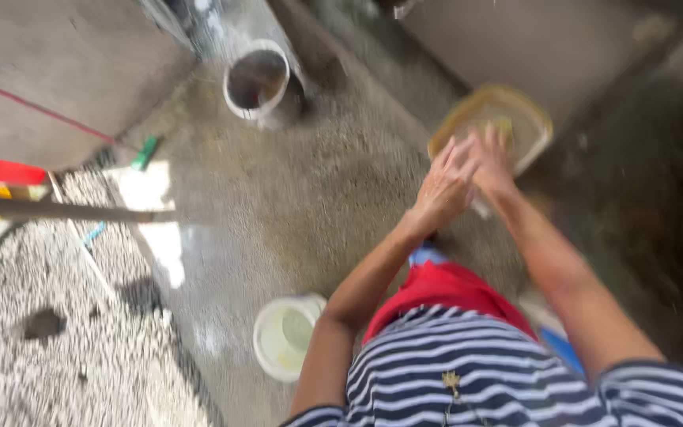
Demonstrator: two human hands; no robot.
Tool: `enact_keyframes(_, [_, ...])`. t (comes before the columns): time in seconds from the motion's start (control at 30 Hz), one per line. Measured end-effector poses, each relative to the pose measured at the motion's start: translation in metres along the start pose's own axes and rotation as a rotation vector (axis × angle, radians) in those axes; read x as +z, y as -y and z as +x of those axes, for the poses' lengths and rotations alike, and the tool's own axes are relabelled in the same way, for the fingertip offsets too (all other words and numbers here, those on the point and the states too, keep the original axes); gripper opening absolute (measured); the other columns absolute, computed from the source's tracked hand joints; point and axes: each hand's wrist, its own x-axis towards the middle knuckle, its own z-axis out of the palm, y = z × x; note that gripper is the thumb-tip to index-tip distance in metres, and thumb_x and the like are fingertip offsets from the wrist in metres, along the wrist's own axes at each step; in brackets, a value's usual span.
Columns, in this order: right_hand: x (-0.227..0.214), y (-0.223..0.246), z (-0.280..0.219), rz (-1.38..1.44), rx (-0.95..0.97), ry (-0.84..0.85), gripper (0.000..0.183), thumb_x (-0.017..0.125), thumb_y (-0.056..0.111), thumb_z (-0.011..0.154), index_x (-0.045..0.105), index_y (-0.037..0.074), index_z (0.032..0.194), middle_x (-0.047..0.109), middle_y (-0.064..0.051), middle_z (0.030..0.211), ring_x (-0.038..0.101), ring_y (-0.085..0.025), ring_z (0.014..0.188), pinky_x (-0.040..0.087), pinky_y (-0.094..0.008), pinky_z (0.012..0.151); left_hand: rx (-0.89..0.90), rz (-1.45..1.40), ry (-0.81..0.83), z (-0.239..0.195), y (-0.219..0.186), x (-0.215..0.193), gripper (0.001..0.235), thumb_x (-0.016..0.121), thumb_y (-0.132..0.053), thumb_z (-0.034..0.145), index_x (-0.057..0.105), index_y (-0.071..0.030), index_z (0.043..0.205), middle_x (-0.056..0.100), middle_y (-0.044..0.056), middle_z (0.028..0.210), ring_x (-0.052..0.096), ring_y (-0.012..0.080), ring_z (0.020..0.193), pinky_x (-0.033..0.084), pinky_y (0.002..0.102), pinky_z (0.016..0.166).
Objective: The person washes several metal bowls and a pair of tongs in an outdoor concrete sink using a yellow sponge and running water. They scrub the items, rinse them under the tap, and place them aside on the sink ledge.
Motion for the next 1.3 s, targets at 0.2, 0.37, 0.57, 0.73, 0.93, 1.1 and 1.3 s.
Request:
enact_keyframes(0.2, [0.0,-0.023,0.044,0.188,0.072,-0.011,0.027,0.071,0.015,0.082,0.072,0.006,0.108,0.073,-0.019,0.109,0.07,-0.037,0.101,0.053,-0.046,0.09,-0.043,-0.176,0.065,0.086,0.089,-0.009,0.053,0.073,-0.013,0.08,0.06,-0.007,0.131,0.044,0.021,0.154,0.038,0.0464,0.144,0.032,0.051,0.12])
enact_keyframes(0.37, [-0.026,-0.013,0.076,0.196,0.17,-0.429,0.012,0.066,0.007,0.088,0.065,0.008,0.1,0.068,-0.016,0.106,0.065,-0.038,0.1,0.051,-0.048,0.086,0.061,-0.163,0.123,0.153,0.132,0.012,0.05,0.07,-0.011,0.083,0.062,-0.01,0.133,0.047,0.018,0.154,0.044,0.0425,0.143,0.037,0.048,0.121])
enact_keyframes(0.57, [-0.025,0.025,0.094,-0.019,0.212,-0.663,0.018,0.075,0.009,0.088,0.063,0.01,0.101,0.061,-0.014,0.105,0.058,-0.039,0.107,0.048,-0.049,0.091,0.274,-0.293,0.337,0.205,0.176,0.049,0.051,0.074,-0.019,0.08,0.063,-0.009,0.129,0.053,0.016,0.144,0.048,0.0372,0.14,0.039,0.046,0.121])
enact_keyframes(0.73, [-0.053,0.105,0.124,-0.013,0.352,-0.565,0.042,0.083,0.01,0.075,0.068,0.006,0.114,0.06,-0.02,0.109,0.057,-0.041,0.106,0.047,-0.05,0.088,0.383,-0.341,0.381,0.238,0.263,0.035,0.057,0.076,-0.015,0.076,0.06,-0.006,0.13,0.052,0.019,0.146,0.047,0.0401,0.138,0.04,0.047,0.116])
enact_keyframes(0.93, [-0.037,0.222,0.31,0.331,0.247,-0.505,0.031,0.079,0.01,0.087,0.068,0.006,0.116,0.065,-0.016,0.11,0.066,-0.031,0.093,0.055,-0.043,0.083,0.277,-0.395,0.138,0.305,0.453,-0.046,0.075,0.08,-0.008,0.068,0.051,0.002,0.135,0.051,0.026,0.143,0.046,0.0432,0.139,0.033,0.054,0.123])
enact_keyframes(1.1, [0.0,0.321,0.492,0.27,-0.09,-0.475,0.055,0.079,0.008,0.08,0.062,0.006,0.132,0.059,-0.018,0.133,0.055,-0.039,0.125,0.046,-0.048,0.105,-0.052,-0.119,-0.067,0.361,0.657,-0.063,0.077,0.078,-0.015,0.08,0.042,0.003,0.145,0.043,0.026,0.151,0.037,0.0507,0.141,0.033,0.056,0.118])
enact_keyframes(1.3, [0.051,0.354,0.67,-0.071,-0.239,-0.315,0.061,0.077,0.007,0.08,0.06,0.006,0.139,0.057,-0.012,0.144,0.046,-0.035,0.138,0.034,-0.052,0.113,-0.281,-0.011,0.018,0.399,0.789,-0.037,0.057,0.063,-0.021,0.096,0.048,-0.015,0.151,0.048,0.006,0.157,0.039,0.0407,0.145,0.035,0.06,0.112])
